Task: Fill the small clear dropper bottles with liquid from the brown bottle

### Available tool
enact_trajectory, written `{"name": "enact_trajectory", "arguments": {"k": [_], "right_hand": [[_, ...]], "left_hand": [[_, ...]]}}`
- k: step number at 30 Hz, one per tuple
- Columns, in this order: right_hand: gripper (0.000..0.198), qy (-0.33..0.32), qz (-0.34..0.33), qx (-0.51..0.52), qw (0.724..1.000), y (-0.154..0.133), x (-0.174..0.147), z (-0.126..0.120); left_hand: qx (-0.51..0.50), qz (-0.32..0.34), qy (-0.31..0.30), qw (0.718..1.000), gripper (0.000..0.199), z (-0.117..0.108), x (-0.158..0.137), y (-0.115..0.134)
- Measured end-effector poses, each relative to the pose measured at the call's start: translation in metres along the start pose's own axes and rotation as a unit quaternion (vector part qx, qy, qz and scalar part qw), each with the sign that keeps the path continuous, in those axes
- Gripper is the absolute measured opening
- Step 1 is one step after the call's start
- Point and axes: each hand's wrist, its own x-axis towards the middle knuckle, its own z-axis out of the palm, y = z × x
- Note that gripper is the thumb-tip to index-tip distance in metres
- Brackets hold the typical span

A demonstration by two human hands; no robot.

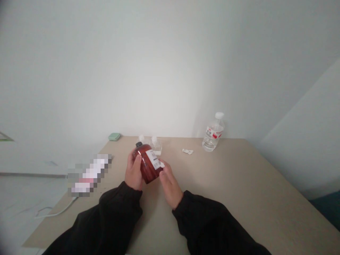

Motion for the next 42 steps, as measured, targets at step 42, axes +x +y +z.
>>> {"name": "enact_trajectory", "arguments": {"k": [42], "right_hand": [[0.049, 0.006, 0.301, 0.543, 0.784, -0.033, 0.013, 0.005]], "left_hand": [[0.219, 0.392, -0.083, 0.89, 0.078, -0.002, -0.01, 0.004]]}}
